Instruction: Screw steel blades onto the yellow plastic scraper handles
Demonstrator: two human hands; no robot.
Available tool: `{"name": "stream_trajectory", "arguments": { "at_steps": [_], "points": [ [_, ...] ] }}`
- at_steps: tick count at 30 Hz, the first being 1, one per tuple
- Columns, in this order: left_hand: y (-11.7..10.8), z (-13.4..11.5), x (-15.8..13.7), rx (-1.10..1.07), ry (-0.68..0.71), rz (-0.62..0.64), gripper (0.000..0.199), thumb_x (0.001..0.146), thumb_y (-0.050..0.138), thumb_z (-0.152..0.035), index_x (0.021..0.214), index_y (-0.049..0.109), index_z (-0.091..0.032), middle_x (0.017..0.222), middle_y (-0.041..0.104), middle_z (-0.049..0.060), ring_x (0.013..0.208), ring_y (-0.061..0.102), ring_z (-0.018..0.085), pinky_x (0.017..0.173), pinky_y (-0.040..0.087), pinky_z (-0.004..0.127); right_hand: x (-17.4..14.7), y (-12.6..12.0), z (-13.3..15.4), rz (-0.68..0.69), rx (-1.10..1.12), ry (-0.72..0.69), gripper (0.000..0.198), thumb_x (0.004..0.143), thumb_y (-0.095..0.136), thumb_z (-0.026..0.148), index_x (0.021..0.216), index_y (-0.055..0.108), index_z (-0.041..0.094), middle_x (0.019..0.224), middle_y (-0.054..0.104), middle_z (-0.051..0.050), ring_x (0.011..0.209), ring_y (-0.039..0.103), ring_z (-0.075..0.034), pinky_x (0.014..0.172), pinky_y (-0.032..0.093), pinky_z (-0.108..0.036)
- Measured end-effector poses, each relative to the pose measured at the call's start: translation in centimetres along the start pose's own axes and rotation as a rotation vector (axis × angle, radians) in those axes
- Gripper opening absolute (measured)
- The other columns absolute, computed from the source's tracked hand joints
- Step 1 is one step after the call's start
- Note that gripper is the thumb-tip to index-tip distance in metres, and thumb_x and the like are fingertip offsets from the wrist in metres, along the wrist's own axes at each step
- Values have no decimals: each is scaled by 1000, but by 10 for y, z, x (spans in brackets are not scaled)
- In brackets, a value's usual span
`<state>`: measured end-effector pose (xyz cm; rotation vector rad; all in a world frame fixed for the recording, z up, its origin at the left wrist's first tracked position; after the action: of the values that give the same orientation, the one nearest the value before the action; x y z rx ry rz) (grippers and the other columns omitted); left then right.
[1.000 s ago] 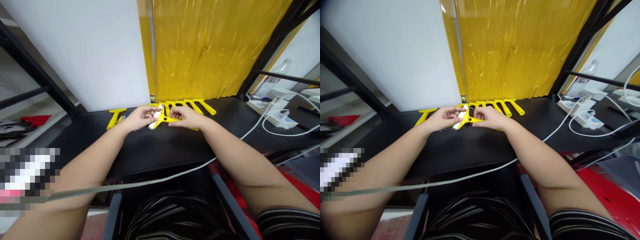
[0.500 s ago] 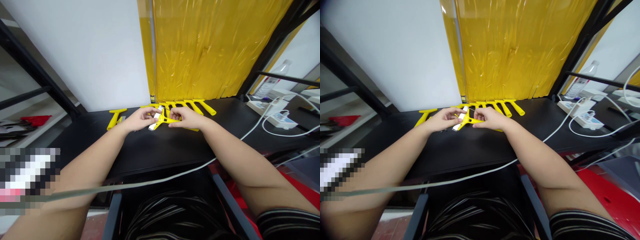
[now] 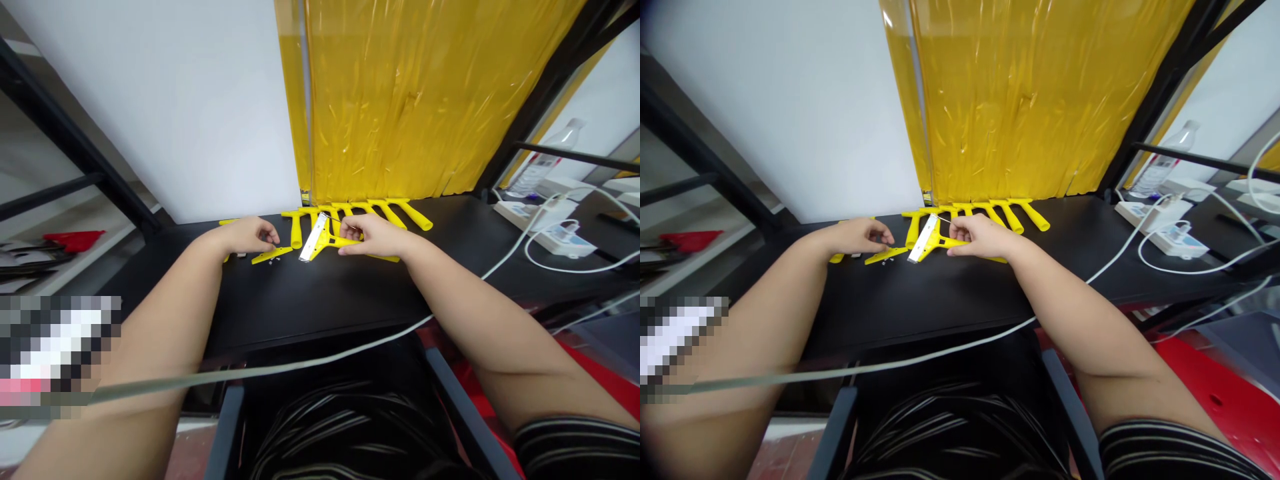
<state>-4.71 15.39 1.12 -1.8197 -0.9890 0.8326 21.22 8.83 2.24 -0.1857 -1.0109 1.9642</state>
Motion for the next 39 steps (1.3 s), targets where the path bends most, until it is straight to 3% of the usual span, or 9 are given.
{"name": "stream_trajectory", "arguments": {
  "at_steps": [4, 14, 24, 39],
  "points": [
    [11, 1, 2, -48, 6, 69, 30, 62, 83, -31, 91, 84, -25, 88, 79, 4, 75, 65, 17, 66, 45, 24, 0, 1, 1, 4, 3, 1, 31, 79, 85, 39, 91, 63, 22, 84, 61, 0, 76, 54, -17, 72, 47, -34],
    [13, 9, 4, -70, -86, 55, 29, 56, 84, -30, 84, 83, -24, 87, 80, 4, 78, 69, 20, 68, 48, 26, 0, 0, 1, 4, -4, 0, 31, 78, 86, 39, 91, 63, 22, 84, 62, 0, 76, 55, -17, 73, 47, -34],
    [16, 5, 2, 73, -107, 126, 50, 61, 77, -31, 110, 79, -19, 85, 77, 4, 79, 69, 20, 71, 50, 28, 0, 1, 1, 10, -11, -2, 31, 79, 86, 39, 91, 63, 21, 84, 61, 0, 76, 54, -17, 71, 46, -33],
    [12, -2, 1, 113, -58, 36, 36, 61, 73, -22, 97, 71, -21, 92, 76, 5, 82, 70, 21, 70, 49, 28, -1, 2, 1, 32, -19, 12, 32, 80, 85, 41, 92, 63, 22, 85, 62, -1, 75, 55, -17, 67, 44, -32]
  ]
}}
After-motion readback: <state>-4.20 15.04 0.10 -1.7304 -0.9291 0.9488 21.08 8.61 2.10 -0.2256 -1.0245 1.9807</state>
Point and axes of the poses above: each hand's wrist, its own x-axis towards the middle knuckle, its own y-axis out of the palm, z = x × y, the point moved 9 cm from there along x, towards the middle knuckle
